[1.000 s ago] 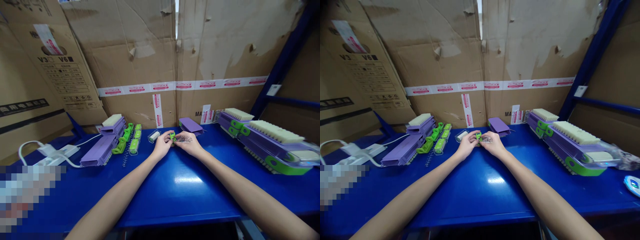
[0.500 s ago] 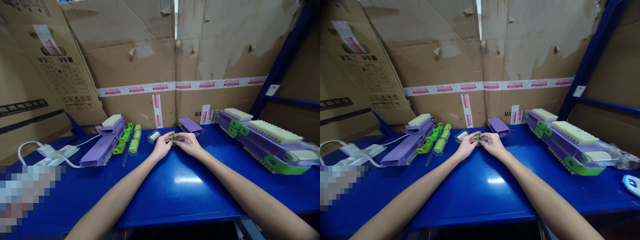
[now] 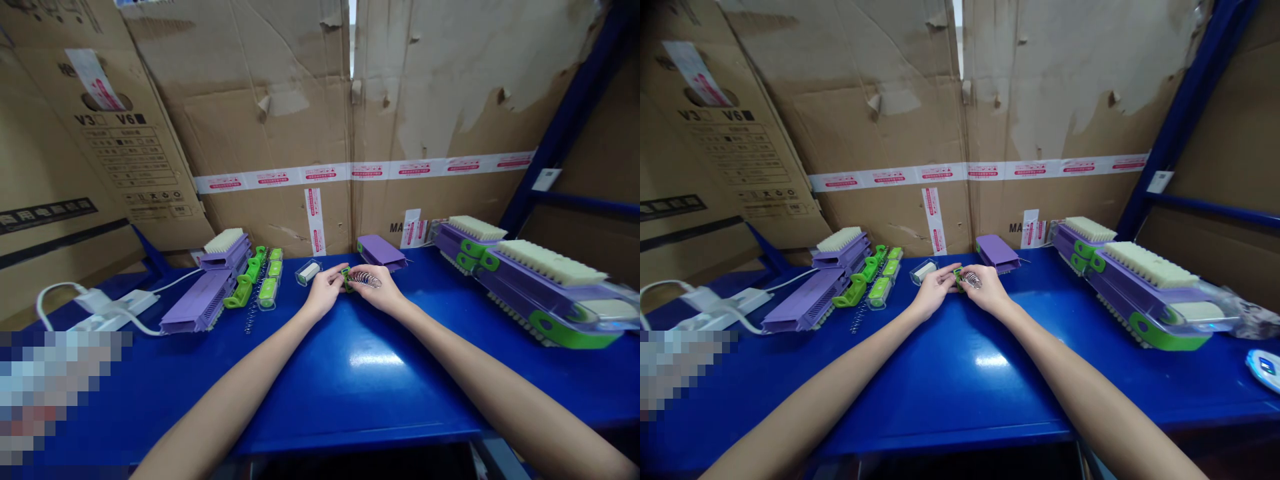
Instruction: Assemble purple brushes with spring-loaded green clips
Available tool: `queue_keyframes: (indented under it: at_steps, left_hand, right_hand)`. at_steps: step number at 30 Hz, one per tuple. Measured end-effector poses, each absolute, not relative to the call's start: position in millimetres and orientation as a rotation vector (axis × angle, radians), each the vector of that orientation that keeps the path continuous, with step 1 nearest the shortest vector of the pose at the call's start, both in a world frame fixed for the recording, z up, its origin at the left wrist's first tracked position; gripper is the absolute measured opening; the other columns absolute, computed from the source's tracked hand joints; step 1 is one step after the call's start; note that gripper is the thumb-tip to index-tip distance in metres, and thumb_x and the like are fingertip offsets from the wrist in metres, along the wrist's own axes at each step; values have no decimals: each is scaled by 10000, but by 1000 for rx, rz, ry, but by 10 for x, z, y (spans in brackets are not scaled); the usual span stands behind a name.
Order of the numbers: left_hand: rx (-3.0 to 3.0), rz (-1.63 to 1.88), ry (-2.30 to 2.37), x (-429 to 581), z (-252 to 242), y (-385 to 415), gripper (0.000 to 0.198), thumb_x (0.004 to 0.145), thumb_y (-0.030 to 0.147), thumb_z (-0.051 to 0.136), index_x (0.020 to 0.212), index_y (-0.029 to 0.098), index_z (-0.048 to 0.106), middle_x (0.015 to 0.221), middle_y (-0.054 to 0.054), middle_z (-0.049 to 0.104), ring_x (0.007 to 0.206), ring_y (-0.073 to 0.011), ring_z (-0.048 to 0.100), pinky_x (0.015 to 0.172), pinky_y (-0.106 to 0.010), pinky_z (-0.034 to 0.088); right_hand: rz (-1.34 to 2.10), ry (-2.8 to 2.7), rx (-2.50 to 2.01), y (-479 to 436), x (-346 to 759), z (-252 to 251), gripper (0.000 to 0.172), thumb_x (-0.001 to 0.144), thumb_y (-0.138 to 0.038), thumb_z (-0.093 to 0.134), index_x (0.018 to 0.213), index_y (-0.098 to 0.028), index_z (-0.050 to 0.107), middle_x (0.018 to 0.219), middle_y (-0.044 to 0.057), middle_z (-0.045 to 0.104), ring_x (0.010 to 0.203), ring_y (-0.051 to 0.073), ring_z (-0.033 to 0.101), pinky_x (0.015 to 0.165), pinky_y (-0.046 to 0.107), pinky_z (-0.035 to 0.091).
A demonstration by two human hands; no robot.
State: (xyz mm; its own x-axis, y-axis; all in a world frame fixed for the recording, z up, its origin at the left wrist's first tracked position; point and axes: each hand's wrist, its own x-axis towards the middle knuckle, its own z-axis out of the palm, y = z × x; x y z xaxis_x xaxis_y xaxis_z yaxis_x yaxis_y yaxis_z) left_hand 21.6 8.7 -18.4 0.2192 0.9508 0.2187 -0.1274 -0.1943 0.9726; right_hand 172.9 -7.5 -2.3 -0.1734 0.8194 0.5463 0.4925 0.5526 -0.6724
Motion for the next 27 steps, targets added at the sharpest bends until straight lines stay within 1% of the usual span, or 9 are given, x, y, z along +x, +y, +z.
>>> queue_keyframes:
  at_steps: [2,5,9,13,19,23,27]
  left_hand:
    - [1367,1227,860,219,-167,75,360,805,78,540,1148,142,630,936,-62,718,785,-137,669,724,-281,574]
    - [1345,1221,894,222,-138,57,393,782,40,548,1164,112,612,858,-57,721,754,-134,667,742,-295,572]
    - [1316,1207,928,223,-119,49,411,746,-2,570,1148,80,607,901,-90,720,824,-164,673,794,-327,562]
    - [1350,1197,933,222,-121,53,468,704,-44,573,1154,81,602,919,-98,718,863,-185,671,832,-356,548]
    - [1367,1221,906,212,-141,75,512,706,-31,581,1204,90,555,955,-105,704,871,-179,664,819,-348,543]
    - [1380,1225,886,202,-173,103,471,729,2,588,1188,104,565,976,-109,697,912,-186,653,828,-346,534]
    - [1435,1219,832,208,-191,113,435,755,51,597,1183,125,574,1024,-111,686,970,-193,634,858,-347,521]
  right_hand:
    - [390,-1847,-1068,-77,1736,-17,157,707,-185,629,845,-174,702,839,55,730,745,190,680,707,289,522]
    - [291,-1925,-1049,-89,1755,11,175,703,-149,623,855,-175,705,868,62,731,781,196,681,743,294,517]
    - [180,-2048,-1062,-104,1779,47,206,695,-111,616,868,-173,710,896,76,729,803,204,680,742,284,508]
    - [177,-2066,-1075,-110,1780,47,229,693,-103,606,883,-179,710,901,72,730,800,204,679,732,278,504]
    - [318,-1920,-1099,-131,1738,33,189,697,-136,608,852,-191,702,866,45,731,784,195,674,741,286,493]
    - [539,-1689,-1146,-79,1717,-33,137,655,-191,664,788,-191,696,798,28,722,731,185,664,691,278,498]
    - [741,-1497,-1085,16,1715,-129,200,593,-261,722,768,-171,687,772,42,713,706,185,656,668,283,512]
